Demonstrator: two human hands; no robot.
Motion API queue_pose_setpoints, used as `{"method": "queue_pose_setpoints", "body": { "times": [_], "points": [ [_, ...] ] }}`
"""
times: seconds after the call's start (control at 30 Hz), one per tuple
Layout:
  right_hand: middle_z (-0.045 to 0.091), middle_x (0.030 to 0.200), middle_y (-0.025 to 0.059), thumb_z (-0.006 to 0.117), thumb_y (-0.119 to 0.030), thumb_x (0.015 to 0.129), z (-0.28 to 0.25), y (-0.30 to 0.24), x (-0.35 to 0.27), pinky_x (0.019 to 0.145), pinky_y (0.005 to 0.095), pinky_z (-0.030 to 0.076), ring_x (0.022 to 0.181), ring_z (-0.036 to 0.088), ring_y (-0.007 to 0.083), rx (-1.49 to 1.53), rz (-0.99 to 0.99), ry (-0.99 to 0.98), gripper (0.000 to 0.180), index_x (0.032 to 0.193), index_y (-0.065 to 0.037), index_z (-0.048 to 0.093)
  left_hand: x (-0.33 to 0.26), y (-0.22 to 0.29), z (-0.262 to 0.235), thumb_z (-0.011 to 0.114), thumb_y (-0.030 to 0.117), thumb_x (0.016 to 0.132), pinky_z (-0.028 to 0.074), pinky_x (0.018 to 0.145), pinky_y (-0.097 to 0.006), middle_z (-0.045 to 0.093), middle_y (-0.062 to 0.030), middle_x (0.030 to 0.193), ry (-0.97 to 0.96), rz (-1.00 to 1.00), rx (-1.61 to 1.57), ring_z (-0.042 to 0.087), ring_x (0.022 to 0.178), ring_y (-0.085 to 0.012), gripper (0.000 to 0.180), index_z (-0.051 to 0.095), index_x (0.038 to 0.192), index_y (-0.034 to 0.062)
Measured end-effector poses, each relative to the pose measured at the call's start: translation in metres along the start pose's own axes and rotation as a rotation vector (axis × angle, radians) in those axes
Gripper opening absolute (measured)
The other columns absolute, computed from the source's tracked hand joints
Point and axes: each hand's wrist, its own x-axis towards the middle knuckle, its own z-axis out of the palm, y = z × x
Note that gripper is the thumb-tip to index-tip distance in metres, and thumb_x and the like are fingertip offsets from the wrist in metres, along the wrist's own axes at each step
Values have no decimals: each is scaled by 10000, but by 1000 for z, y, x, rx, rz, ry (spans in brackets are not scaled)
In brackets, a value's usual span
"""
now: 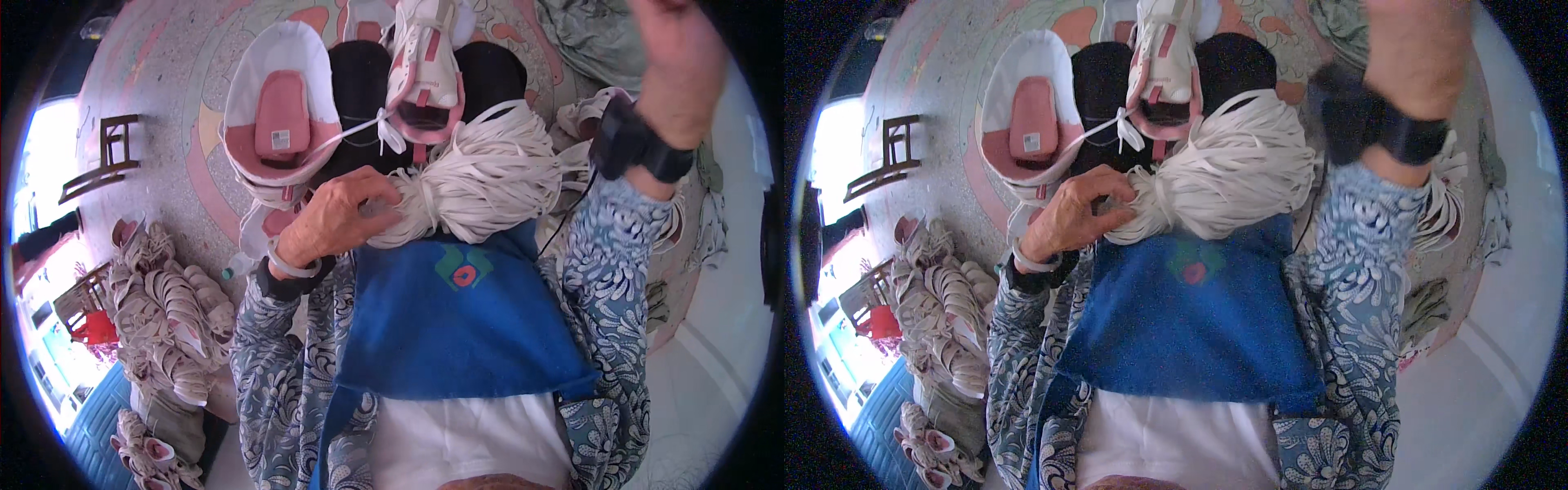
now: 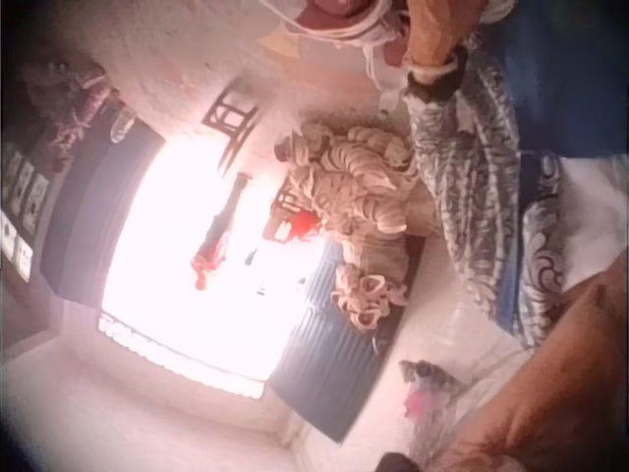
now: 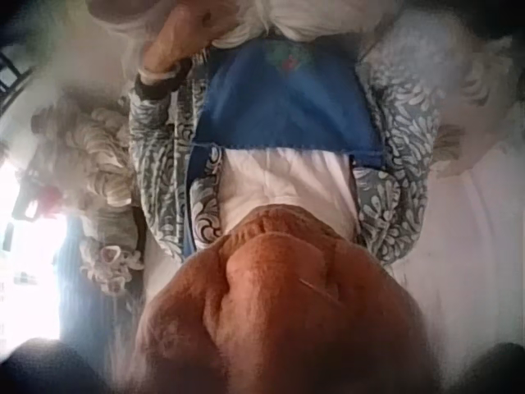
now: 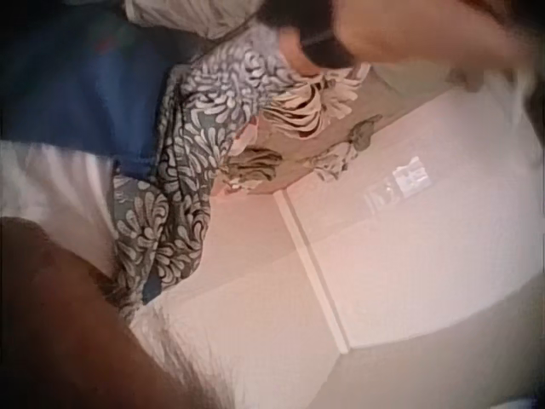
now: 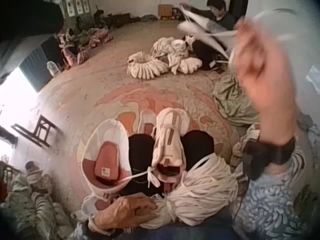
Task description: The person sits on the floor and laces a white sneaker with pink accents using a long white shoelace. They thread the lace through the eyelets, pull it tight, and tie a knot. The person then picks up a bundle of additional laces and continues working with the shoe.
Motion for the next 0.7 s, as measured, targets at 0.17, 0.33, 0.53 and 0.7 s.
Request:
{"method": "queue_pose_setpoints", "body": {
  "times": [0.17,0.33,0.53,0.7],
  "points": [
    [657,872,60,557,-156,907,25,-12,-72,656,282,493,724,601,119,332,941,-780,178,985,-31,658,19,16,-25,651,145,843,490,802,-339,645,-111,1008,123,-60,-180,639,890,-267,150,669,902,8],
    [609,773,135,606,-155,863,63,-54,-115,660,350,472,694,598,251,498,571,-914,176,946,0,608,16,-5,-18,571,189,899,457,900,-323,639,-99,1076,-99,-124,-646,597,1018,-193,263,643,1026,-31],
    [606,813,199,679,-136,757,18,-53,-93,706,445,470,804,613,388,562,659,-1057,221,885,16,584,42,21,-38,596,377,876,437,962,-359,586,-145,1210,-164,-188,-926,565,1115,-226,568,503,1268,-24],
    [601,728,186,621,-144,800,15,-56,-115,692,414,482,745,626,357,692,459,-1093,157,775,7,587,69,15,-28,491,487,935,434,988,-419,563,-157,1220,45,-73,-1257,563,1138,-287,674,347,1375,-3]
  ]
}}
